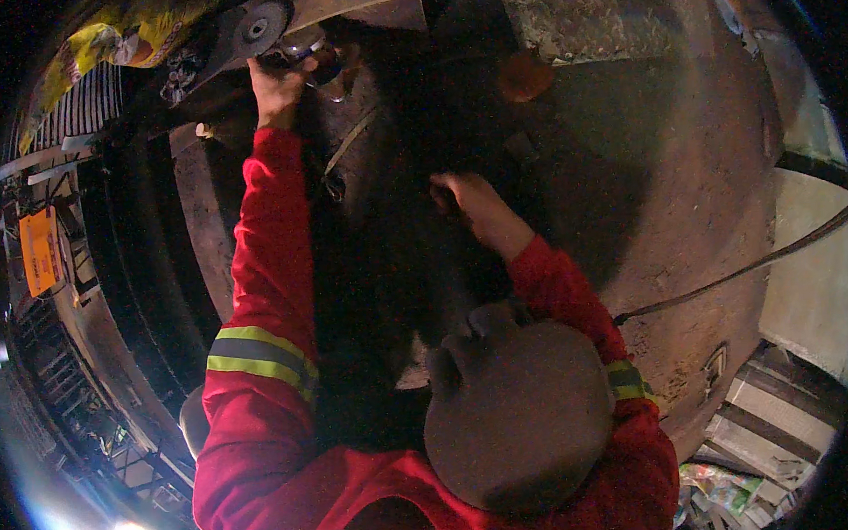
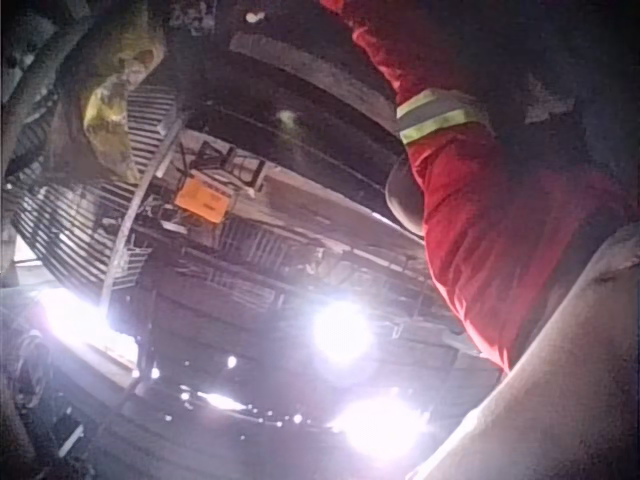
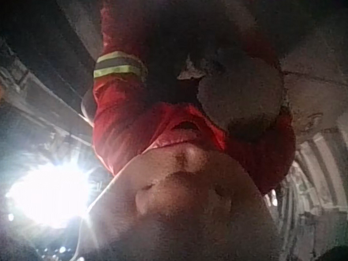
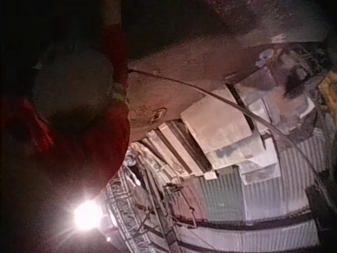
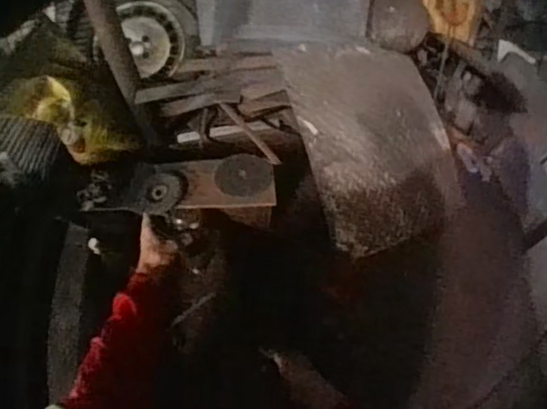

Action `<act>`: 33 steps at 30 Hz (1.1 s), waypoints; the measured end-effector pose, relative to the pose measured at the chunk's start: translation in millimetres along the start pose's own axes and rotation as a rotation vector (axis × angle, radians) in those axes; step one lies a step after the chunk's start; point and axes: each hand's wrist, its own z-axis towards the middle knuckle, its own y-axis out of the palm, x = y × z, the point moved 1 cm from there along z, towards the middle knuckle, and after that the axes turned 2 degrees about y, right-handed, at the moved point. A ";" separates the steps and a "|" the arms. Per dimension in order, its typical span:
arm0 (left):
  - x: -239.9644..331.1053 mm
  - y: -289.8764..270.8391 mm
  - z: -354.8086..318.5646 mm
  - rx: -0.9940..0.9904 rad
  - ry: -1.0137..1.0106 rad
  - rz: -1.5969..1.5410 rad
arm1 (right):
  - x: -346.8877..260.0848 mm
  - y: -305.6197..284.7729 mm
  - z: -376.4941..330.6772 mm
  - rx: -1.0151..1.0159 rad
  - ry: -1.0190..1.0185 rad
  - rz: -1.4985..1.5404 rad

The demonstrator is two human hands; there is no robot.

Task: The person pours a yellow liquid from a bottle into a small cup, then handles a can and a brush. They later pick up and unfold a large dark sheet of material.

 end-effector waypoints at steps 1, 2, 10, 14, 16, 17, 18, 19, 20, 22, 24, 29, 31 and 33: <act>6.2 1.3 -0.6 -0.018 -0.028 -0.091 | 1.1 -0.5 -0.1 0.016 0.005 0.004; 10.2 3.0 -0.8 -0.035 -0.056 -0.182 | 1.7 -0.5 -0.6 0.032 0.010 0.009; 25.1 -2.2 -1.2 -0.023 -0.138 -0.148 | -8.5 5.0 -12.6 0.005 -0.068 -0.106; 30.1 0.6 -2.8 0.002 -0.130 -0.037 | -6.8 11.3 -11.3 0.084 0.010 0.110; 26.5 1.2 -3.7 0.011 -0.118 -0.096 | -2.9 9.2 -6.4 0.042 -0.012 0.119; 24.4 -0.6 -4.7 0.018 -0.113 -0.123 | -2.4 8.8 -5.7 0.018 -0.022 0.122; 22.1 -1.0 -7.9 0.014 -0.105 -0.148 | -2.4 6.3 -7.8 0.035 -0.020 0.092; 26.4 2.2 -11.9 0.014 -0.098 -0.172 | -9.1 8.3 -15.5 0.049 -0.017 0.058; 30.2 1.5 -14.0 0.018 -0.085 -0.184 | -13.3 10.9 -19.6 0.051 -0.016 0.022; 9.2 -0.6 -7.2 0.037 -0.081 -0.114 | 10.3 -14.7 -1.7 0.034 -0.618 -0.592; 6.3 15.7 -10.0 0.086 -0.080 -0.209 | 15.8 -15.3 3.7 0.047 -0.680 -0.593; 24.9 10.8 -27.9 0.304 -0.037 0.432 | 31.7 -30.5 24.8 -0.062 -0.432 -0.421; 30.8 13.0 -63.0 0.394 -0.026 0.391 | 34.6 -31.9 24.5 0.008 -0.602 -0.774; 35.3 10.6 -93.3 0.640 -0.122 0.249 | 21.8 -23.3 22.4 -0.007 -0.463 -0.531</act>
